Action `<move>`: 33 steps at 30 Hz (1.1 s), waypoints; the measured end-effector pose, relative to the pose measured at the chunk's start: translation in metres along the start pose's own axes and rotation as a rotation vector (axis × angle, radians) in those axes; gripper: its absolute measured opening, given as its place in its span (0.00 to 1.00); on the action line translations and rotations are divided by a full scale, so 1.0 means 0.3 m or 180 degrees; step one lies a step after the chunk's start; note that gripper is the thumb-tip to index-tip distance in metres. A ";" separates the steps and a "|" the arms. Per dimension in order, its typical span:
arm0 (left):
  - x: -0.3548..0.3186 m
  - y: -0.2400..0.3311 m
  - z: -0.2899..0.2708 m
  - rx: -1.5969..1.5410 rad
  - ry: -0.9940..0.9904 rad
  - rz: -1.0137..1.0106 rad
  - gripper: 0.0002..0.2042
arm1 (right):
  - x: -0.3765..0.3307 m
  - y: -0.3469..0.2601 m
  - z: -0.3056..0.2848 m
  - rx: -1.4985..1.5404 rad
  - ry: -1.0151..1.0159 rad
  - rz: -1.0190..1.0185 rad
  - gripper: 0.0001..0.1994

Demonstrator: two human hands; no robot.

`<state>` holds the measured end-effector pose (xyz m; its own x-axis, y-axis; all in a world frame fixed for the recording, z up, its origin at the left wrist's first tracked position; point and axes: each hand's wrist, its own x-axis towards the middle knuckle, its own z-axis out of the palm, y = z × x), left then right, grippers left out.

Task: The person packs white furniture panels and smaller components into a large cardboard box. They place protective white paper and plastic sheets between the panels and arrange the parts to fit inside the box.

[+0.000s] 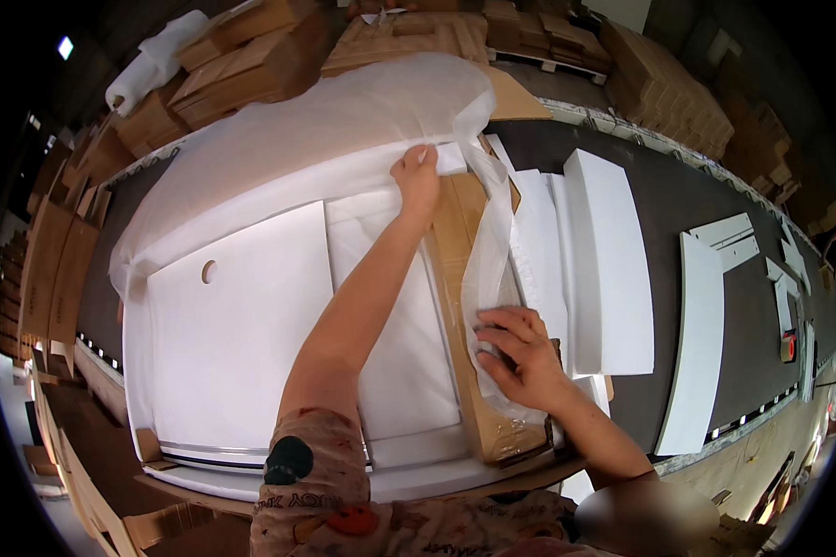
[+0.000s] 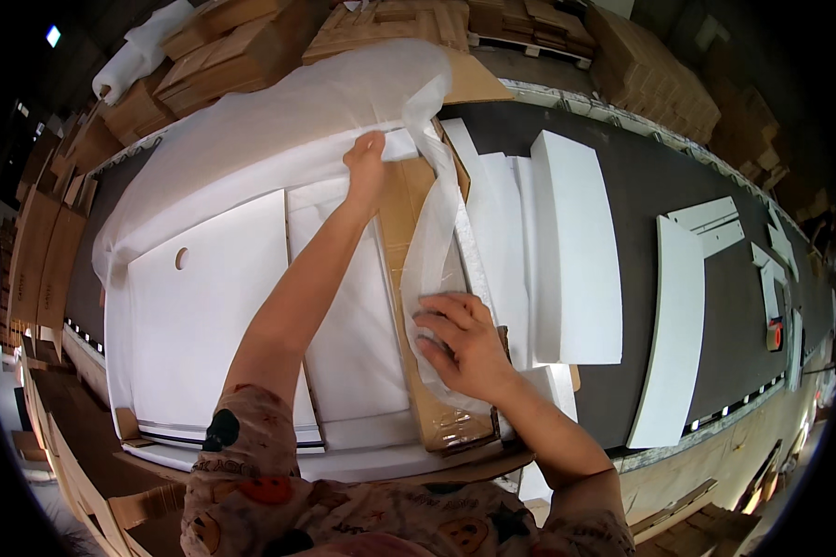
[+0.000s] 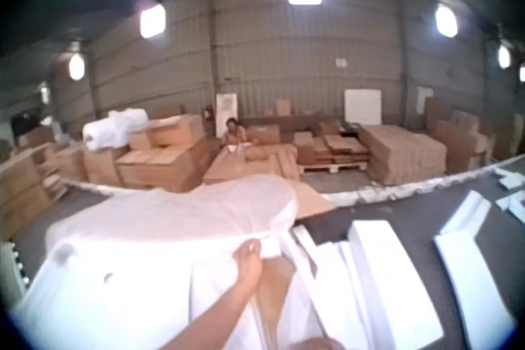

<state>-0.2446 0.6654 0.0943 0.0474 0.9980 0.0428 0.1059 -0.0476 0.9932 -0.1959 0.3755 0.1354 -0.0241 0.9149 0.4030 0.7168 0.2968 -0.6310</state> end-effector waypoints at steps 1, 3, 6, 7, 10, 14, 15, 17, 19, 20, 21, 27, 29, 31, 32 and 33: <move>-0.027 0.025 0.045 0.0320 0.0276 -0.0028 0.20 | -0.006 0.003 0.000 0.0043 0.0054 0.0024 0.11; -0.006 -0.012 0.054 0.0321 0.0414 0.0050 0.19 | -0.011 0.017 0.004 0.0132 0.0183 0.0076 0.11; 0.097 -0.188 -0.003 -0.0179 0.0481 0.0876 0.18 | -0.012 0.013 0.003 0.0126 0.0066 -0.0184 0.10; 0.056 -0.174 0.015 -0.0502 0.0381 0.0526 0.20 | -0.027 0.033 -0.003 0.0402 0.0043 -0.0090 0.10; -0.020 -0.080 -0.021 -0.0660 -0.0402 -0.0564 0.35 | -0.077 0.021 -0.113 0.1311 0.0243 0.0697 0.09; -0.031 -0.039 -0.055 0.0672 -0.1244 0.0180 0.39 | -0.273 0.076 -0.265 0.1725 0.1718 0.1174 0.08; 0.010 -0.063 -0.073 0.1056 -0.1187 0.0190 0.40 | -0.328 0.101 -0.310 0.1582 0.2035 0.1753 0.08; 0.026 -0.028 -0.104 0.1504 -0.1479 0.0288 0.38 | -0.471 0.146 -0.393 0.1918 0.3004 0.2237 0.10; 0.001 0.001 -0.127 0.2096 -0.1254 0.0803 0.35 | -0.631 0.149 -0.454 0.1989 0.3620 0.2578 0.11; 0.001 0.010 -0.111 0.2565 -0.0810 0.1402 0.33 | -0.697 0.156 -0.485 0.1870 0.3805 0.2610 0.12; 0.001 0.015 -0.089 0.3000 -0.0340 0.2001 0.31 | -0.756 0.155 -0.499 0.1789 0.3896 0.2690 0.12; -0.025 0.043 0.050 0.4125 -0.1765 0.2207 0.27 | -0.895 0.122 -0.530 0.1224 0.3506 0.2923 0.11; -0.036 0.056 0.033 0.3833 -0.1860 0.2246 0.27 | -0.946 0.139 -0.469 0.0657 0.2739 0.3200 0.12; -0.021 0.016 -0.037 0.3343 -0.1545 0.2541 0.26 | -0.922 0.124 -0.368 0.0002 0.2141 0.2955 0.15; -0.030 -0.004 -0.080 0.2878 -0.1086 0.3199 0.25 | -0.889 0.113 -0.331 -0.0398 0.1932 0.2592 0.17; -0.084 0.010 -0.111 0.2471 -0.1015 0.2878 0.24 | -0.866 0.119 -0.317 -0.0773 0.1698 0.2512 0.24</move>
<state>-0.2786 0.6416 0.1000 0.6388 0.5433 0.5448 0.4657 -0.8367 0.2883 -0.0977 0.1223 0.0712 0.7983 0.5649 0.2087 0.5171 -0.4655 -0.7183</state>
